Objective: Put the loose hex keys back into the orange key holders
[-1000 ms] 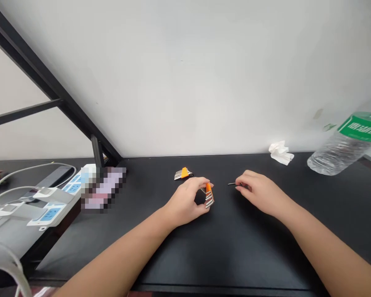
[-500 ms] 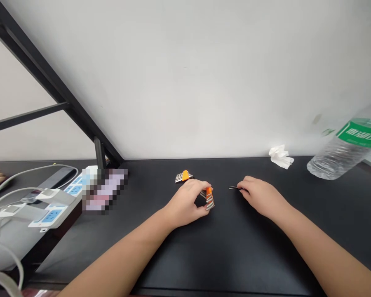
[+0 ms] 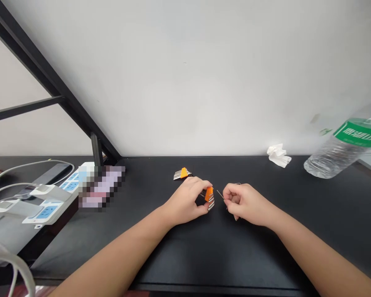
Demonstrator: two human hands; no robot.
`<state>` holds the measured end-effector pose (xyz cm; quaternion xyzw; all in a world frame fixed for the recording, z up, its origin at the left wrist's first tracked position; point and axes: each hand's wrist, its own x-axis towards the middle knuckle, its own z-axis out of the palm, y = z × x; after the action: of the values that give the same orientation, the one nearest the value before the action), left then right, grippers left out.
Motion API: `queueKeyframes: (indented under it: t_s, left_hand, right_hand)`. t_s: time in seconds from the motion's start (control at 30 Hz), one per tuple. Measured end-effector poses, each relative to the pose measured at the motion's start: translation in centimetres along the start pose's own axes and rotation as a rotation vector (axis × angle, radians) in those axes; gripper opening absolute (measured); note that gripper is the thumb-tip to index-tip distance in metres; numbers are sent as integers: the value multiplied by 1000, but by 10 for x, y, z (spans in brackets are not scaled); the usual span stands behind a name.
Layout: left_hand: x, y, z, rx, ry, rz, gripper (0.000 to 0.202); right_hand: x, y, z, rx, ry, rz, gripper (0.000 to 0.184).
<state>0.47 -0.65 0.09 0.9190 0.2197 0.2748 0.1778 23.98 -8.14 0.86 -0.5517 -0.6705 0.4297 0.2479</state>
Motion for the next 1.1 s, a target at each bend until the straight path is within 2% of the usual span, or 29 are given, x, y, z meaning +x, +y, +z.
queueKeyframes:
  t_s: [0.07, 0.17, 0.43, 0.57, 0.73, 0.9, 1.03, 1.1]
  left_hand:
    - [0, 1, 0, 3, -1, 0, 41]
    - [0, 1, 1, 5, 10, 5, 40]
    - [0, 2, 3, 62, 33, 78, 41]
    - [-2, 1, 5, 139, 29, 136, 39]
    - [-1, 6, 9, 171, 68, 201, 42]
    - [0, 12, 14, 66, 37, 133, 42]
    - [-1, 11, 15, -32, 47, 21, 43]
    - [-2, 10, 15, -54, 58, 7, 42]
  right_hand:
    - [-1, -2, 3, 140, -19, 20, 9]
    - [-2, -2, 5, 231, -16, 33, 7]
    - [-4, -4, 1, 253, -9, 52, 8]
    - [-5, -4, -2, 347, 9, 132, 7]
    - [0, -3, -2, 607, 60, 184, 22]
    - [8, -1, 11, 820, 44, 150, 31]
    - [10, 4, 12, 946, -8, 115, 26]
    - [10, 5, 11, 955, -45, 104, 25]
